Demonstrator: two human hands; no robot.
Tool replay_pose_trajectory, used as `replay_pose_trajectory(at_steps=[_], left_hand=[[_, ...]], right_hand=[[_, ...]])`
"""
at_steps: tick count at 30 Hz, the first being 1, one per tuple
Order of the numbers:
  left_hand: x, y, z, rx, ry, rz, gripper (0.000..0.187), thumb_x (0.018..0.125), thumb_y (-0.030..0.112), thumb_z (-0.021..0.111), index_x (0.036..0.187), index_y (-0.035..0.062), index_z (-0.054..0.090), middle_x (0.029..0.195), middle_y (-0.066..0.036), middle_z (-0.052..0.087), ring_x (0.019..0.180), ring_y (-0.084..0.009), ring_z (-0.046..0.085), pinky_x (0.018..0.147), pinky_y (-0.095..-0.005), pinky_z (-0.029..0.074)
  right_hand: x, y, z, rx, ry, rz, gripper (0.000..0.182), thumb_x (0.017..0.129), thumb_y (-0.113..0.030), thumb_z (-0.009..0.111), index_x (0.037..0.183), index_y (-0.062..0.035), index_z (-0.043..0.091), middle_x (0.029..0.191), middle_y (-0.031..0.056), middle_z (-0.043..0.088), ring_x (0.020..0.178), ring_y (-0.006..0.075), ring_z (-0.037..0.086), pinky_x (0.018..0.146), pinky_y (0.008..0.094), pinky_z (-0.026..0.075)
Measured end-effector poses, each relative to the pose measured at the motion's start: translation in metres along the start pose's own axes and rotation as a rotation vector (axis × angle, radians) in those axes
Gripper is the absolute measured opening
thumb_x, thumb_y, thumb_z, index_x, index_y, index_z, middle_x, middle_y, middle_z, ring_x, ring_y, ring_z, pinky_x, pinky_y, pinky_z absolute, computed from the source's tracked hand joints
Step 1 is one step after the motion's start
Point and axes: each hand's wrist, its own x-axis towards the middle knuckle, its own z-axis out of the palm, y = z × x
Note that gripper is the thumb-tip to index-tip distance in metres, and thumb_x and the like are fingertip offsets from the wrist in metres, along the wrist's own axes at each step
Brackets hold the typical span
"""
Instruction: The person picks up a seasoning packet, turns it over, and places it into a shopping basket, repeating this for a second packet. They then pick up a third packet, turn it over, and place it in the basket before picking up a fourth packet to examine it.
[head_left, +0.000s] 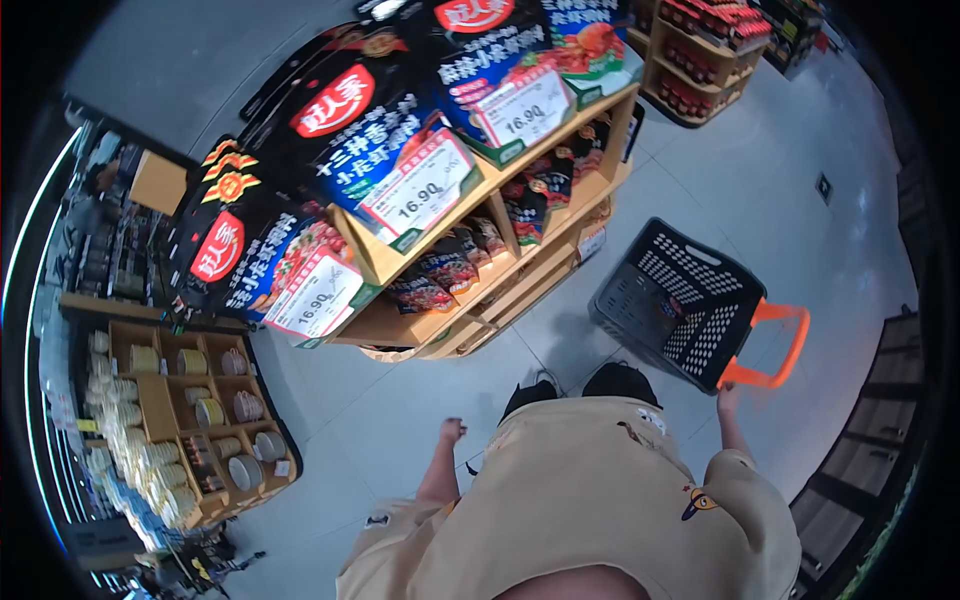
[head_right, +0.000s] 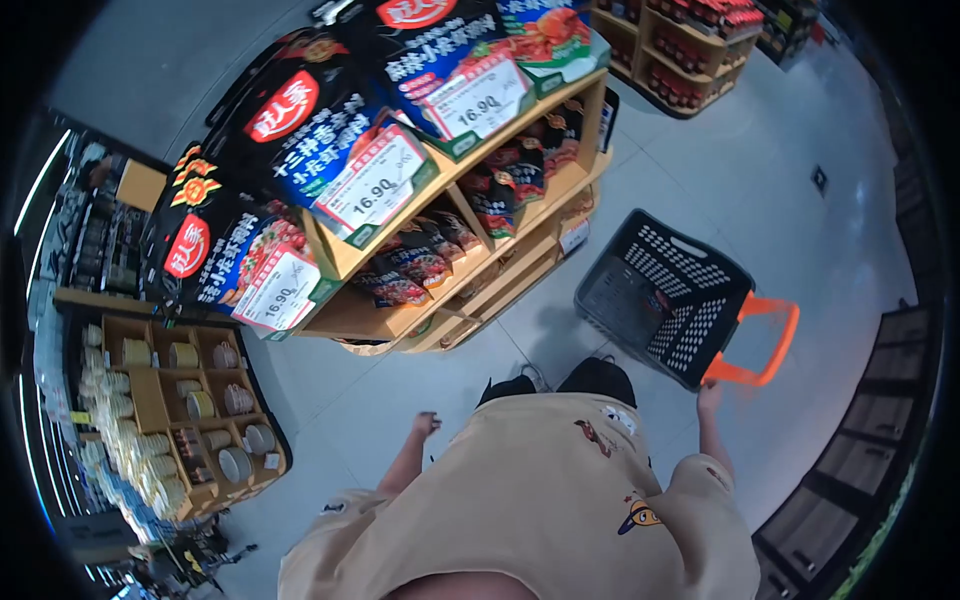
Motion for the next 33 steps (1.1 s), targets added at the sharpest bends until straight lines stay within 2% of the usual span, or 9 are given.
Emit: replay_pose_trajectory(at_steps=[3, 5, 9, 13, 16, 18, 21, 25, 33], left_hand=[[0.024, 0.106, 0.011, 0.222, 0.084, 0.39, 0.026, 0.08, 0.02, 0.042, 0.09, -0.0033, 0.049, 0.066, -0.014, 0.058, 0.053, -0.0171, 0.056, 0.047, -0.0262, 0.045], [-0.003, 0.185, 0.046, 0.305, 0.083, 0.457, 0.027, 0.081, 0.021, 0.042, 0.091, -0.0027, 0.049, 0.07, -0.013, 0.058, 0.06, -0.0159, 0.056, 0.053, -0.025, 0.045], [-0.013, 0.257, 0.129, 0.453, -0.108, 0.642, 0.021, 0.082, 0.015, 0.04, 0.094, 0.0003, 0.049, 0.071, -0.008, 0.057, 0.061, -0.0137, 0.055, 0.056, -0.0244, 0.044], [-0.039, 0.271, 0.221, 0.809, -0.327, 0.685, 0.02, 0.081, 0.012, 0.041, 0.093, -0.0004, 0.051, 0.075, -0.009, 0.058, 0.064, -0.0127, 0.056, 0.057, -0.0236, 0.044], [-0.069, 0.269, 0.283, 0.984, -0.41, 0.675, 0.021, 0.081, 0.012, 0.04, 0.094, 0.0001, 0.051, 0.074, -0.008, 0.057, 0.064, -0.0132, 0.055, 0.057, -0.0248, 0.044], [-0.07, 0.262, 0.313, 1.034, -0.486, 0.701, 0.021, 0.081, 0.012, 0.039, 0.095, 0.0009, 0.051, 0.071, -0.008, 0.057, 0.063, -0.0139, 0.055, 0.058, -0.0259, 0.044], [-0.078, 0.257, 0.348, 1.126, -0.538, 0.672, 0.021, 0.081, 0.013, 0.038, 0.094, 0.0043, 0.052, 0.07, -0.008, 0.058, 0.062, -0.0149, 0.056, 0.059, -0.0262, 0.044], [-0.075, 0.253, 0.384, 1.214, -0.612, 0.637, 0.021, 0.079, 0.013, 0.039, 0.093, 0.0045, 0.053, 0.071, -0.009, 0.059, 0.064, -0.0173, 0.057, 0.061, -0.0276, 0.044], [-0.021, 0.252, 0.474, 1.315, -0.73, 0.588, 0.022, 0.073, 0.01, 0.042, 0.088, 0.0007, 0.055, 0.072, -0.012, 0.059, 0.07, -0.0207, 0.059, 0.064, -0.0291, 0.044]], right_hand=[[-0.016, -0.062, -0.046, 0.115, 0.118, -0.211, 0.023, 0.07, 0.003, 0.042, 0.092, 0.0035, 0.05, 0.086, 0.0169, 0.055, 0.084, 0.0263, 0.053, 0.075, 0.0322, 0.04], [-0.008, -0.077, -0.068, 0.183, 0.223, -0.28, 0.026, 0.071, 0.002, 0.042, 0.096, 0.0024, 0.048, 0.092, 0.0169, 0.052, 0.086, 0.0277, 0.051, 0.076, 0.0344, 0.039], [0.004, -0.102, -0.126, -0.206, 0.505, -0.415, 0.032, 0.068, -0.002, 0.048, 0.1, -0.004, 0.047, 0.107, 0.0135, 0.043, 0.1, 0.0285, 0.04, 0.084, 0.0378, 0.033], [0.026, -0.107, -0.155, -0.524, 0.552, -0.293, 0.042, 0.069, -0.006, 0.051, 0.11, -0.0125, 0.044, 0.114, 0.0123, 0.037, 0.105, 0.03, 0.036, 0.084, 0.0385, 0.032], [0.054, -0.096, -0.161, -0.185, 0.551, -0.233, 0.05, 0.073, -0.006, 0.049, 0.119, -0.019, 0.035, 0.116, 0.0117, 0.033, 0.094, 0.027, 0.047, 0.074, 0.0327, 0.041], [0.059, -0.108, -0.167, 0.576, 0.128, 0.11, 0.053, 0.077, -0.006, 0.044, 0.124, -0.0218, 0.027, 0.101, 0.0107, 0.044, 0.065, 0.0157, 0.053, 0.054, 0.0235, 0.043], [0.068, -0.095, -0.165, 0.574, 0.048, 0.071, 0.054, 0.078, -0.004, 0.039, 0.126, -0.0228, 0.022, 0.079, 0.0067, 0.05, 0.043, 0.0071, 0.042, 0.041, 0.0192, 0.038], [0.068, -0.097, -0.162, 0.522, 0.124, 0.113, 0.054, 0.078, -0.003, 0.037, 0.126, -0.0232, 0.022, 0.063, 0.0027, 0.048, 0.041, 0.0073, 0.036, 0.04, 0.0197, 0.035], [0.079, -0.095, -0.156, 0.361, 0.154, 0.157, 0.055, 0.077, -0.002, 0.04, 0.127, -0.0193, 0.024, 0.089, 0.0065, 0.05, 0.055, 0.0095, 0.045, 0.053, 0.0226, 0.041]])
